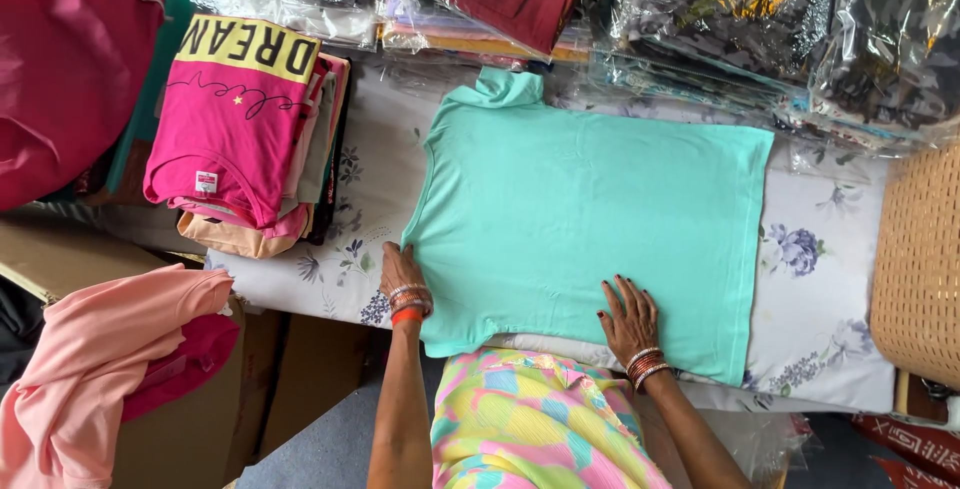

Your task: Folding and organizing t-shirts on a table.

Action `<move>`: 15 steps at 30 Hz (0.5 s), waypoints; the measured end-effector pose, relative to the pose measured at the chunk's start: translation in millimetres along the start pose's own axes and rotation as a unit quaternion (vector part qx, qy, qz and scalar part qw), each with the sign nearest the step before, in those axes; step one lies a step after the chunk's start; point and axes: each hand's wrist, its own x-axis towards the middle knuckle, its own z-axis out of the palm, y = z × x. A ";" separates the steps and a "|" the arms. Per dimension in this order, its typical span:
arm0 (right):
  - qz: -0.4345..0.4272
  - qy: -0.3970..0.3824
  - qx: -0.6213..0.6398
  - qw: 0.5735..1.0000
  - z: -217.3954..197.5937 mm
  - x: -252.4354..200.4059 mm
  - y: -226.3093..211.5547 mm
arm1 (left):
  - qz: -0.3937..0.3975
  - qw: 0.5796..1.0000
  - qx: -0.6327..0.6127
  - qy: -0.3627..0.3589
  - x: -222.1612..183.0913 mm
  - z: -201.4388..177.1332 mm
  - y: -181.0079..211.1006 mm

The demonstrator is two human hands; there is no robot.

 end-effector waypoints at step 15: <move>0.006 -0.011 -0.011 1.000 4.7 0.0 0.7 | 0.100 0.980 0.132 0.109 1.3 33.3 2.0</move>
